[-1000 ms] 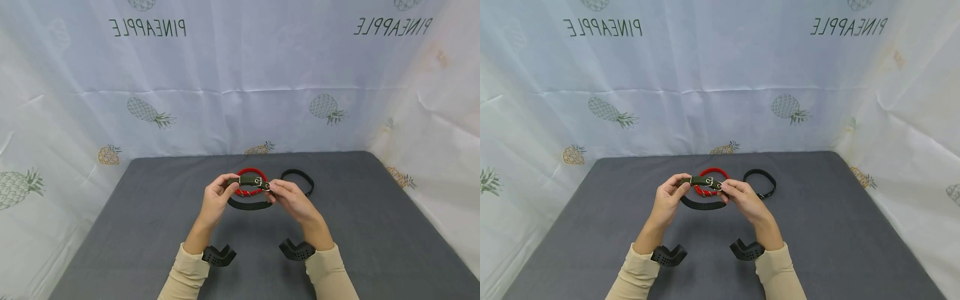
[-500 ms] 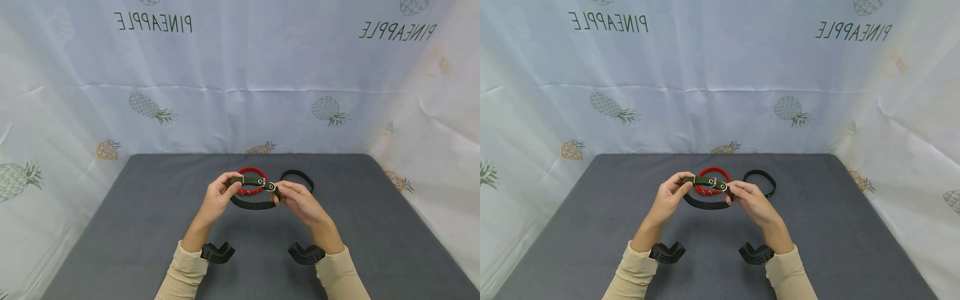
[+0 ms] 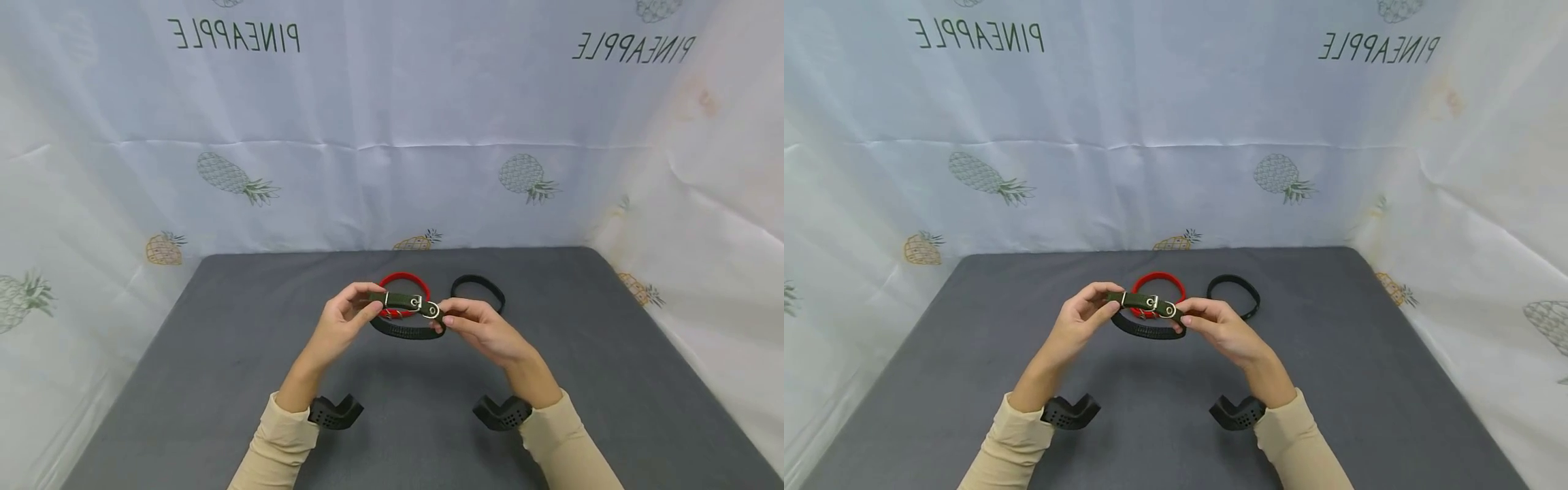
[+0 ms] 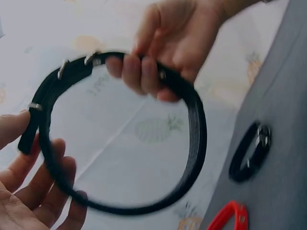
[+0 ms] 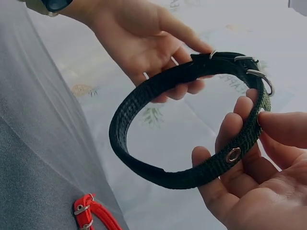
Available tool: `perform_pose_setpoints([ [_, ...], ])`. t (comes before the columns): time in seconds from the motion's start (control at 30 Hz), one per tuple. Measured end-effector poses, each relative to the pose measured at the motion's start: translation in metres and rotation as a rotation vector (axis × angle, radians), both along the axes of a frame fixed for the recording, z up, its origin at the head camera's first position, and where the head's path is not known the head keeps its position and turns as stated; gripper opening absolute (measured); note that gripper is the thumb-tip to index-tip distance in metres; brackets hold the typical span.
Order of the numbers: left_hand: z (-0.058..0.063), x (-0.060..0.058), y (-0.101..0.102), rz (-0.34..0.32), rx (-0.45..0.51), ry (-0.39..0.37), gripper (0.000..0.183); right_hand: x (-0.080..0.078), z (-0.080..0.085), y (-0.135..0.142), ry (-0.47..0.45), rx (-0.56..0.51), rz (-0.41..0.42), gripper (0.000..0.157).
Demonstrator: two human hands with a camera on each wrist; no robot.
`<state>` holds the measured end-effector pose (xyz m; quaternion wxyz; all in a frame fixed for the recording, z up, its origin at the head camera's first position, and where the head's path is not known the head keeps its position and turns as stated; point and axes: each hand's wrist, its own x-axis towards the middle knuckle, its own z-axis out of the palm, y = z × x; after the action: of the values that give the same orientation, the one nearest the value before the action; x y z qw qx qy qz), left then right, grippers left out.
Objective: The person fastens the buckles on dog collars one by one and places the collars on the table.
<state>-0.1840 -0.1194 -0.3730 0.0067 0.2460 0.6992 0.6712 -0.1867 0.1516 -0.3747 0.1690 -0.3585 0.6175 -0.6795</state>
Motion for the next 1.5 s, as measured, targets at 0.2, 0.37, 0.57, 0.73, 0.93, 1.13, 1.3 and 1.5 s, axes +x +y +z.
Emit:
perform_pose_setpoints([
  [0.2,-0.006,0.002,-0.020,0.081,-0.034,0.016,0.030,0.001,0.000,-0.003,0.023,0.024,-0.017,0.031],
  [0.37,-0.013,0.003,-0.038,0.117,-0.012,0.062,0.027,0.001,-0.001,-0.010,0.068,0.026,-0.045,0.030],
  [0.57,-0.026,0.004,-0.058,0.169,0.001,0.059,0.029,0.000,-0.004,-0.023,0.149,0.037,-0.119,0.026],
  [0.73,-0.036,0.008,-0.072,0.209,-0.015,0.031,0.022,-0.002,-0.010,-0.036,0.278,0.062,-0.198,0.020],
  [0.93,-0.044,0.015,-0.086,0.237,-0.033,-0.003,0.013,-0.008,-0.020,-0.054,0.391,0.105,-0.294,0.020],
  [1.13,-0.049,0.022,-0.095,0.264,-0.053,-0.047,0.013,-0.014,-0.027,-0.068,0.438,0.148,-0.368,0.017],
  [1.3,-0.046,0.024,-0.099,0.275,-0.054,-0.049,0.012,-0.021,-0.030,-0.081,0.520,0.203,-0.437,0.017],
  [1.5,-0.042,0.025,-0.102,0.293,-0.084,-0.046,0.013,-0.030,-0.038,-0.097,0.551,0.209,-0.481,0.018],
])
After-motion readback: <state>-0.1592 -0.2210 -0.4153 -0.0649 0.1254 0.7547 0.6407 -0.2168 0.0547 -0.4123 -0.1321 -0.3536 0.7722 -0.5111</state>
